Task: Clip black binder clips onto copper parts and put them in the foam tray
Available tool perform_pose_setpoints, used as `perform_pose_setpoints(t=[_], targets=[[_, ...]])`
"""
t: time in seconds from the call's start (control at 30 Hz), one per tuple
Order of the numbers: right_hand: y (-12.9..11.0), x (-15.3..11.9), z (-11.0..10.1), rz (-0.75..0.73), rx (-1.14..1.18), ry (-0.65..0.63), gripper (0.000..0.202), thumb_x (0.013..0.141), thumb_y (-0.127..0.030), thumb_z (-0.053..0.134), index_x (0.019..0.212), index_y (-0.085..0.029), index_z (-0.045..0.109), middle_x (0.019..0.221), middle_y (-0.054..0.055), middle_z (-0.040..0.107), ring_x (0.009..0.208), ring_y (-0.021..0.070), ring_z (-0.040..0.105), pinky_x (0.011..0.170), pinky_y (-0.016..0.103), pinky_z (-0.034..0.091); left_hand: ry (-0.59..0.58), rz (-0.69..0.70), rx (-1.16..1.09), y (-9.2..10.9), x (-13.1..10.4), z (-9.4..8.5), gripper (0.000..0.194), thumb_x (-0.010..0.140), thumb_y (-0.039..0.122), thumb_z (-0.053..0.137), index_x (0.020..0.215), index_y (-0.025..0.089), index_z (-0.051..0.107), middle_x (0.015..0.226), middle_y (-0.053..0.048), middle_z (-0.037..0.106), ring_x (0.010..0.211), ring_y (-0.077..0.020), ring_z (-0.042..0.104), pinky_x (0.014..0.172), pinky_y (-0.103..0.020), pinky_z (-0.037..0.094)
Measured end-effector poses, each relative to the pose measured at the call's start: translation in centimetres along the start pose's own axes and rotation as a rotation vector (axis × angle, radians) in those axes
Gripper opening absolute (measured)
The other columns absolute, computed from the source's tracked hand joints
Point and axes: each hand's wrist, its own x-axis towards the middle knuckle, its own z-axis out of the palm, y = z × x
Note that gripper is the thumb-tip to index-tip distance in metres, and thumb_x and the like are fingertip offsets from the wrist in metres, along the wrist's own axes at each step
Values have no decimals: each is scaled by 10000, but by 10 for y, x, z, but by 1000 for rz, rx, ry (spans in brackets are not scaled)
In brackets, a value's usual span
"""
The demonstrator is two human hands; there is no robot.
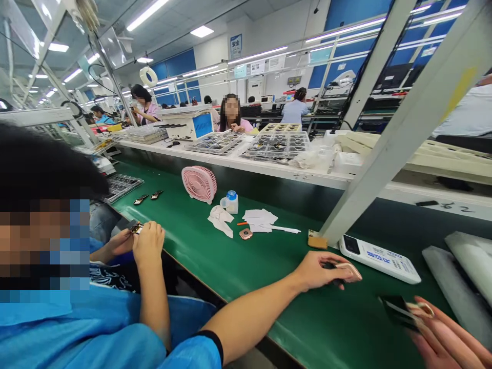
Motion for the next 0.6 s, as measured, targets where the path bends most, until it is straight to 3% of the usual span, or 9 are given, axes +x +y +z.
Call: perform_pose_setpoints(t=[0.03, 0.07, 0.13, 0.17, 0.23, 0.3, 0.47, 0.6], targets=[[19, 0, -14, 72, 146, 333, 403, 723, -599, 653, 1112, -502, 698, 1195, 136, 696, 1319, 399, 562, 965, 606, 549, 8, 4, -3, 2, 0, 0, 748, 443, 591, 942, 978, 98, 772, 880, -98, 707, 746, -190, 641, 689, -370, 565], [35, 3, -23, 150, 302, 581, 338, 766, -608, 640, 1061, -458, 710, 1216, 116, 696, 1294, 380, 593, 965, 577, 569, 14, 4, -2, 5, -1, 1, 750, 434, 585, 947, 974, 95, 770, 867, -97, 710, 732, -184, 638, 665, -351, 563], [56, 15, -29, 271, 567, 880, 362, 705, -601, 738, 916, -306, 722, 1125, 136, 729, 1120, 366, 700, 890, 526, 618, 15, 6, 16, 11, -4, 2, 742, 443, 572, 951, 976, 89, 768, 863, -98, 716, 708, -170, 632, 619, -318, 555], [63, 22, -28, 297, 651, 941, 428, 640, -588, 803, 877, -242, 719, 1036, 138, 743, 993, 334, 736, 824, 481, 637, 13, 17, 42, 13, -5, 3, 713, 476, 558, 948, 983, 89, 769, 868, -102, 723, 704, -167, 633, 608, -307, 554], [71, 38, -27, 314, 754, 1001, 530, 542, -586, 878, 830, -170, 720, 846, 96, 740, 741, 227, 723, 660, 348, 629, 4, 29, 68, 16, -4, 3, 651, 542, 532, 937, 993, 94, 771, 866, -99, 732, 691, -157, 632, 597, -287, 548], [76, 48, -26, 318, 803, 1020, 559, 509, -582, 908, 801, -141, 729, 747, 60, 721, 624, 161, 672, 564, 261, 584, -29, 17, 66, 17, -1, 1, 602, 585, 497, 930, 1005, 96, 770, 869, -90, 732, 684, -145, 626, 613, -281, 551], [79, 46, -23, 285, 822, 1072, 496, 560, -571, 913, 740, -145, 732, 687, 48, 710, 585, 157, 659, 522, 243, 566, -88, -10, 98, 16, 1, -1, 572, 628, 408, 925, 1085, 110, 756, 918, -91, 740, 700, -154, 640, 626, -293, 568], [78, 42, -20, 269, 830, 997, 494, 572, -573, 915, 745, -142, 744, 702, 57, 720, 605, 163, 668, 551, 255, 579, -127, 4, 193, 17, 0, 1, 563, 656, 385, 912, 1123, 117, 749, 957, -98, 751, 676, -149, 647, 624, -296, 573]])
